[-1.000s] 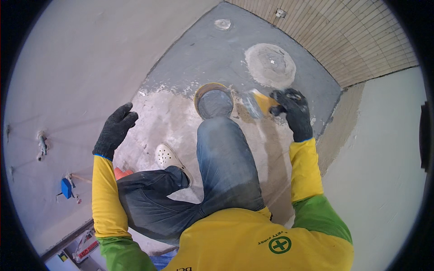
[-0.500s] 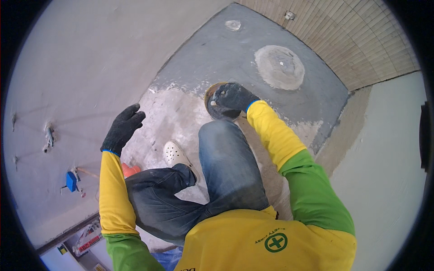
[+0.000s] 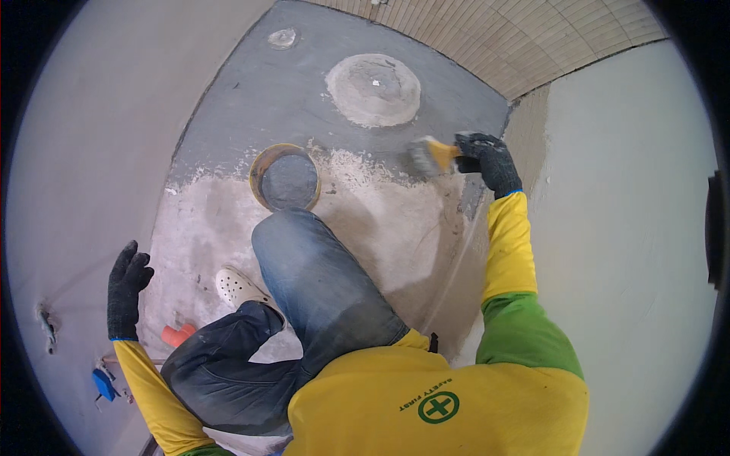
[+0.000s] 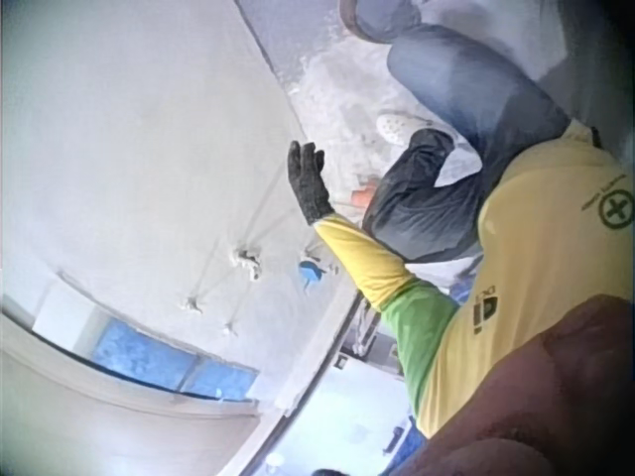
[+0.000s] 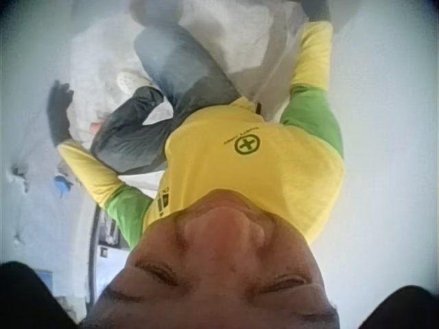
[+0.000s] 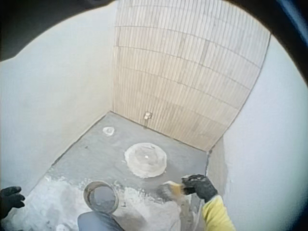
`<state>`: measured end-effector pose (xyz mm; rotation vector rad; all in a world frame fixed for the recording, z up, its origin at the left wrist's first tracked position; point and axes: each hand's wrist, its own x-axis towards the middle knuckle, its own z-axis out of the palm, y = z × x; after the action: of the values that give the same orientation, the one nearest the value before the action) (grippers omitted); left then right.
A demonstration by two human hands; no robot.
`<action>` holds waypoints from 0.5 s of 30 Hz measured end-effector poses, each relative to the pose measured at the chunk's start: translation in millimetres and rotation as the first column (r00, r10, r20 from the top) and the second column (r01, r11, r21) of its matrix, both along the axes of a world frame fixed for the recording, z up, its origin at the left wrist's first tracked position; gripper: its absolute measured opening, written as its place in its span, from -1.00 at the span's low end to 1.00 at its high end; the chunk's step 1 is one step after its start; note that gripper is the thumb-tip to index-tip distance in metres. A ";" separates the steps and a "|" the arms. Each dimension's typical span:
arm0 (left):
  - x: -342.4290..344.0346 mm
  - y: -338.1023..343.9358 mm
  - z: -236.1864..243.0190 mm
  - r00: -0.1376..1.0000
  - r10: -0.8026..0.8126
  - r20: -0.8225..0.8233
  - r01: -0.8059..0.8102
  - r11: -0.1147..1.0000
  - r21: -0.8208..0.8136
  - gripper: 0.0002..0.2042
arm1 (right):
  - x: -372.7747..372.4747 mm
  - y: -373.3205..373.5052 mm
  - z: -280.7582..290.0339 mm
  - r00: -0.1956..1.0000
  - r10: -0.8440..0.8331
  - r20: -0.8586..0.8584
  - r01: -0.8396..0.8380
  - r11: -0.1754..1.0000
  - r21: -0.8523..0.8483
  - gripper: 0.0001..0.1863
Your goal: Applying grey waterproofing liquid to a bathroom floor and the base of the walls using a brush while kneeling.
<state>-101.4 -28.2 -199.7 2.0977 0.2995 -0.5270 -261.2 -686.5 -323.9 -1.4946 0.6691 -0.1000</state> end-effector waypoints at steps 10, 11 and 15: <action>0.4 -16.4 1.1 0.999 -0.038 0.006 0.038 0.999 0.008 -0.47 | -97.2 -85.1 -138.8 0.845 0.460 -0.273 -0.328 0.042 -0.944 -0.75; 1.1 -18.5 2.4 1.000 -0.027 0.012 0.027 0.999 0.020 -0.46 | -84.7 -84.3 -117.4 0.845 0.464 -0.266 -0.321 0.041 -0.946 -0.75; 7.0 -20.2 -2.3 0.998 -0.063 0.006 0.063 0.998 0.016 -0.46 | -71.1 -112.6 -109.1 0.964 -0.212 -0.158 0.057 0.750 -0.658 -0.80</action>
<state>-94.4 -48.4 -202.0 2.1298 0.2349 -0.5569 -332.3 -799.0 -433.0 -2.1536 0.9931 -0.3064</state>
